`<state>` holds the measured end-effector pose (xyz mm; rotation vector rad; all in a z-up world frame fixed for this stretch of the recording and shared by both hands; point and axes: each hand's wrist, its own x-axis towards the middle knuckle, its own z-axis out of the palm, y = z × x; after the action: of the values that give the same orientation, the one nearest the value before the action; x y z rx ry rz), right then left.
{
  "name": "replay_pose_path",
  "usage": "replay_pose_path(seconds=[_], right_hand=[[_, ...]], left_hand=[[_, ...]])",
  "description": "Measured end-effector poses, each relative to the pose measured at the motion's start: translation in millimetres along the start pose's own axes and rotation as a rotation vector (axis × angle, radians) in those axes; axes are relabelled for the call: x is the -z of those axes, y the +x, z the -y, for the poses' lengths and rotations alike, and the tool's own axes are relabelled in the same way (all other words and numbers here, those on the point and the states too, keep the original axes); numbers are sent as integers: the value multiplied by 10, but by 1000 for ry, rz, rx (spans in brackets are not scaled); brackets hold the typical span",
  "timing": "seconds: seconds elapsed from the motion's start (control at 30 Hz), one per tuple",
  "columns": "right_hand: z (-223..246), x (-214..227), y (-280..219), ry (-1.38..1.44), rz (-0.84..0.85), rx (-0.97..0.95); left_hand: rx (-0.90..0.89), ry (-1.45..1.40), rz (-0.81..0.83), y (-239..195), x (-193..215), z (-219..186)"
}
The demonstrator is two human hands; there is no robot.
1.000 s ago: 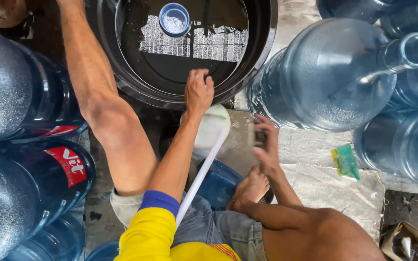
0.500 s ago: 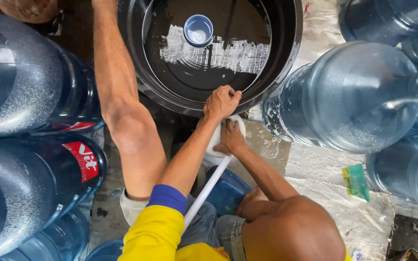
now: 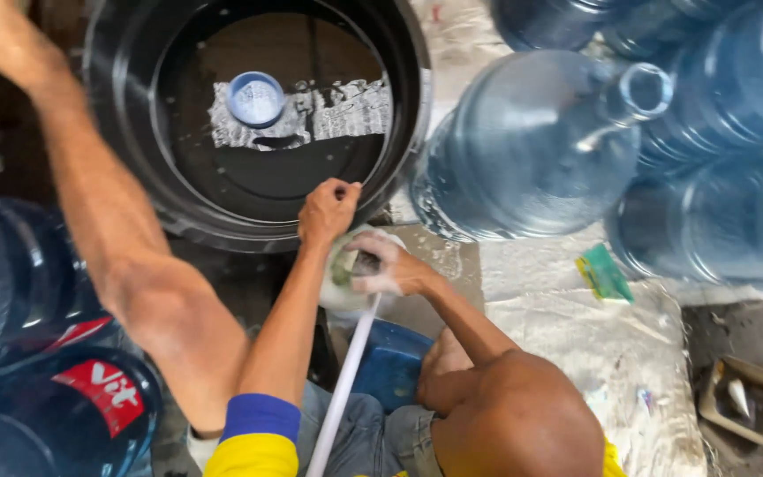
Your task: The person scrubs the exterior of a large blue water jug using a brush and soapy water from a nearby black basin. They rotate the jug to clean different sides and the neck area, then rinse the jug with water from a white container.
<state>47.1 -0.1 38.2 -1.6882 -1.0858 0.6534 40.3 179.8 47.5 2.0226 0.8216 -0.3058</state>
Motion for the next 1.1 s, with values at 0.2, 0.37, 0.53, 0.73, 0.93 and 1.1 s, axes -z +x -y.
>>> replay_pose_path(seconds=[0.2, 0.37, 0.53, 0.73, 0.93, 1.1], right_hand=[[1324, 1244, -552, -188, -418, 85], [854, 1953, -812, -785, -913, 150], [599, 1853, -743, -911, -836, 176], [425, 1964, -770, -1107, -1288, 187], [388, 1902, -718, -666, -1517, -146], [36, 2004, -731, -1188, -1563, -27]], left_hand=[[-39, 72, -72, 64, -103, 90], [-467, -197, -396, -49, -370, -449], [-1081, -594, -328, -286, -501, -2079], [-897, -360, 137, -462, -531, -2934], [-854, -372, 48, -514, -474, -2876], [-893, -403, -63, -503, -484, -2816]])
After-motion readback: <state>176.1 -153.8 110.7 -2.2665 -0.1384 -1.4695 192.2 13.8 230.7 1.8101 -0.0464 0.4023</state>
